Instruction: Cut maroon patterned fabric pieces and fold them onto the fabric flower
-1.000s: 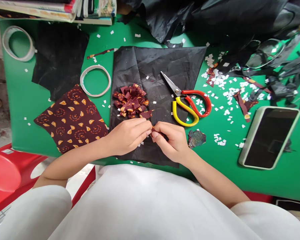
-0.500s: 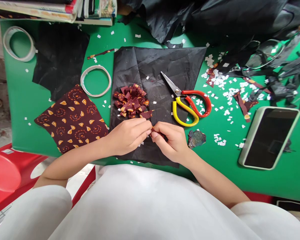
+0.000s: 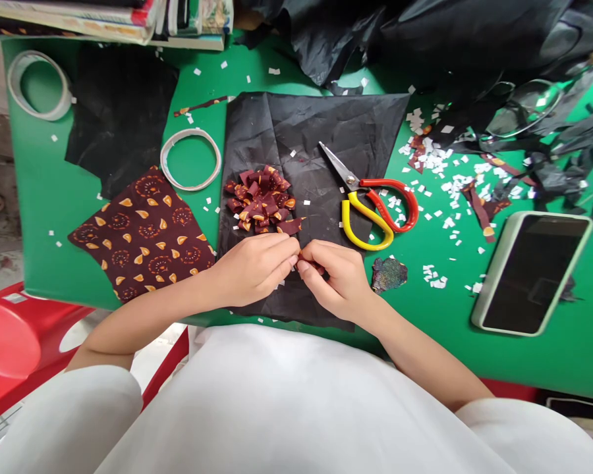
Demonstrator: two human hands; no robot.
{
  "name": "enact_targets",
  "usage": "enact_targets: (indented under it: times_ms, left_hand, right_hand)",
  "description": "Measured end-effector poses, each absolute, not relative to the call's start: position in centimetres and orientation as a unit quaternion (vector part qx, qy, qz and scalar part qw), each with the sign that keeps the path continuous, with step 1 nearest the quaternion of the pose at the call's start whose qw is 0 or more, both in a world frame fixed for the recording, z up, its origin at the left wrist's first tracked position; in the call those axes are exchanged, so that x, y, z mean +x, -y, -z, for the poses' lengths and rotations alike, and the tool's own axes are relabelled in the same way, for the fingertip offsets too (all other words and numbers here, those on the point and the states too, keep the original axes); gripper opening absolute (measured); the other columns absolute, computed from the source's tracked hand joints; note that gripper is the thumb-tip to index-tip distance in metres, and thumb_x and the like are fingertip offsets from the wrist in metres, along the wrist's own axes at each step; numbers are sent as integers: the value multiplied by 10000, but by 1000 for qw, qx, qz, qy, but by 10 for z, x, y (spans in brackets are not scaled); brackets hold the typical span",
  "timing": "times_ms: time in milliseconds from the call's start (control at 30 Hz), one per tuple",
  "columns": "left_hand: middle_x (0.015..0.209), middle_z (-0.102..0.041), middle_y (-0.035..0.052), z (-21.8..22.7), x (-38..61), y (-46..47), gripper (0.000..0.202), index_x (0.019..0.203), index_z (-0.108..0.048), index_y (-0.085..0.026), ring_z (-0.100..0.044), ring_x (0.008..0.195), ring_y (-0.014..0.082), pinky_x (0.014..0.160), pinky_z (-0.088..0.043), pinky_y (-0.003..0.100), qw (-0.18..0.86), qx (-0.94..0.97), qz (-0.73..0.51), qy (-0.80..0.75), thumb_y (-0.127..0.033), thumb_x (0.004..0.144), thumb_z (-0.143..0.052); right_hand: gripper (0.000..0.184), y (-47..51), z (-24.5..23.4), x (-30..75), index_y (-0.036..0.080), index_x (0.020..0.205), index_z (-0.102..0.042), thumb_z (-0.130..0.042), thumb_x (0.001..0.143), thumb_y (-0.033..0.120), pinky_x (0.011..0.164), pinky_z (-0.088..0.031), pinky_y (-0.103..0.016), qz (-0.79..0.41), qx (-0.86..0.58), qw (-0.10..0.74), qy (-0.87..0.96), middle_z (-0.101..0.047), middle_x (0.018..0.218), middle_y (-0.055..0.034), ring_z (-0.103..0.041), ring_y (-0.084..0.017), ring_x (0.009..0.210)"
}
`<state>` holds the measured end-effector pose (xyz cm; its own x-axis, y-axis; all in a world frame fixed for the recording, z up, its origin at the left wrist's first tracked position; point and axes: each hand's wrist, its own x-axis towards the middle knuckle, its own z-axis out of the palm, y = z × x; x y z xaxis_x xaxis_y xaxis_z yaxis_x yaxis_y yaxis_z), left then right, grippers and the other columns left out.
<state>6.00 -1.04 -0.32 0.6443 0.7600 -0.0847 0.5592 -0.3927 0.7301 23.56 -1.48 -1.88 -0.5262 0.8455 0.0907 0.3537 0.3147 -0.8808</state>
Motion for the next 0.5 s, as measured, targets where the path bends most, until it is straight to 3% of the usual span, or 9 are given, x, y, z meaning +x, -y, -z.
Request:
enact_targets:
  times_ms: [500]
  left_hand:
    - [685, -465, 5, 5, 59, 9, 214, 751, -442, -161, -434, 635, 117, 628, -374, 231, 370, 834, -132, -388, -173, 914, -304]
  right_hand:
    - [199, 14, 20, 236, 199, 673, -371, -452, 825, 99, 513, -273, -224, -414, -378, 278, 780, -338, 573, 46, -324, -85, 519]
